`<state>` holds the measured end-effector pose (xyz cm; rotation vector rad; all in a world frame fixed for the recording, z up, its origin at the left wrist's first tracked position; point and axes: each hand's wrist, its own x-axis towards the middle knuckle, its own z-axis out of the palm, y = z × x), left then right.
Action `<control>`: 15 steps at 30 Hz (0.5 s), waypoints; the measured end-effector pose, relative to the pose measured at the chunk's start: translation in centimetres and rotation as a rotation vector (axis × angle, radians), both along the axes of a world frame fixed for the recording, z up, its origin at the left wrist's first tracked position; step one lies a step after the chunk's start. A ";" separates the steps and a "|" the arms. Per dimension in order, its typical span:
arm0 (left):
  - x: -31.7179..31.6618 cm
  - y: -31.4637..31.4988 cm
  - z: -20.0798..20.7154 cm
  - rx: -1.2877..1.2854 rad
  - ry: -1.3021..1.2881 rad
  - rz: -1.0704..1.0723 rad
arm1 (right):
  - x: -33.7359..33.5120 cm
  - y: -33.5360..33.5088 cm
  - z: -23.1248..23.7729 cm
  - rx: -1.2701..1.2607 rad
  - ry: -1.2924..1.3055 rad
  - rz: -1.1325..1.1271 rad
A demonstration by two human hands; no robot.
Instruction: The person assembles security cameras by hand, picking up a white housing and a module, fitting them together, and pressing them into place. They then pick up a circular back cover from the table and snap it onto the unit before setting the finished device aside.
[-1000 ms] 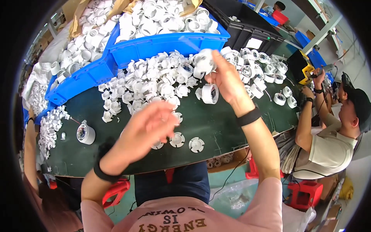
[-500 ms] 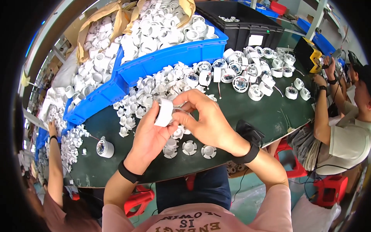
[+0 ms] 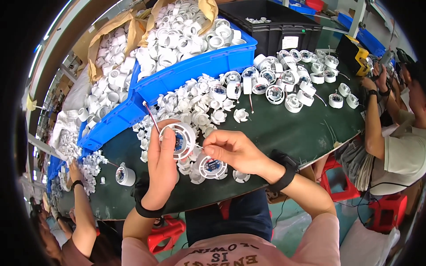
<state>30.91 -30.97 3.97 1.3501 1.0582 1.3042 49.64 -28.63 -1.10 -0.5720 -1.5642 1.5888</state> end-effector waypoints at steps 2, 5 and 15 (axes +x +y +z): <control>0.1 -0.3 0.1 0.099 0.095 -0.015 | -0.1 -0.5 0.3 -0.098 0.084 -0.033; 0.3 -0.4 0.0 0.118 0.083 -0.054 | -0.2 -0.6 0.2 -0.058 0.058 -0.081; 0.5 -0.8 -1.3 -0.035 -0.099 -0.058 | -1.3 -2.0 0.9 0.305 -0.231 -0.464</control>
